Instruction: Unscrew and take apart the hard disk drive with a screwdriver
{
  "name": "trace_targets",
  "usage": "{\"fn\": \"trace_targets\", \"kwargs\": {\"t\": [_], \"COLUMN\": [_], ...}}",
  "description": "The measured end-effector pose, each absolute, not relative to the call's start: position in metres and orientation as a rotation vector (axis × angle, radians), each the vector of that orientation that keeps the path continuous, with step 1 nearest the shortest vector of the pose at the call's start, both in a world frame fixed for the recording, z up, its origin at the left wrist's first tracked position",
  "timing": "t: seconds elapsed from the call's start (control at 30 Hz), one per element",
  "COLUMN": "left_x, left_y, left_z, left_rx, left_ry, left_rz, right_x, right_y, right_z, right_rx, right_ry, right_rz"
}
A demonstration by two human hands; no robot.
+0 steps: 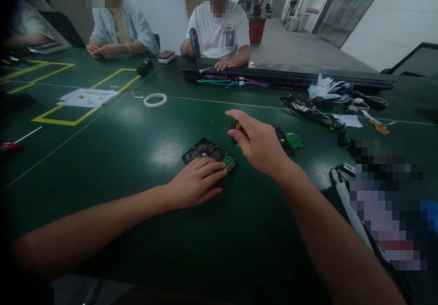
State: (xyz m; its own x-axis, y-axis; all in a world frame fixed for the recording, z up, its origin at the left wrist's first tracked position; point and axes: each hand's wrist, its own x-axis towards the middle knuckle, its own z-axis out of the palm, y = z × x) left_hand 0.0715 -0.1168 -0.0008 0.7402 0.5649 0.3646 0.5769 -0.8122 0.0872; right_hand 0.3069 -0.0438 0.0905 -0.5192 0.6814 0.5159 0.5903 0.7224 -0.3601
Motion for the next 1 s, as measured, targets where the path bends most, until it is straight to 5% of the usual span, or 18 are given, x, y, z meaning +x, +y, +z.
{"fn": "trace_targets", "kwargs": {"t": [1.0], "left_x": [0.07], "left_y": [-0.118], "left_z": [0.002], "left_rx": [-2.91], "left_ry": [-0.957], "left_rz": [-0.574], "right_x": [0.303], "right_y": [-0.053], "right_z": [0.099], "right_rx": [-0.994], "right_ry": [-2.296], "right_rz": [-0.101]}}
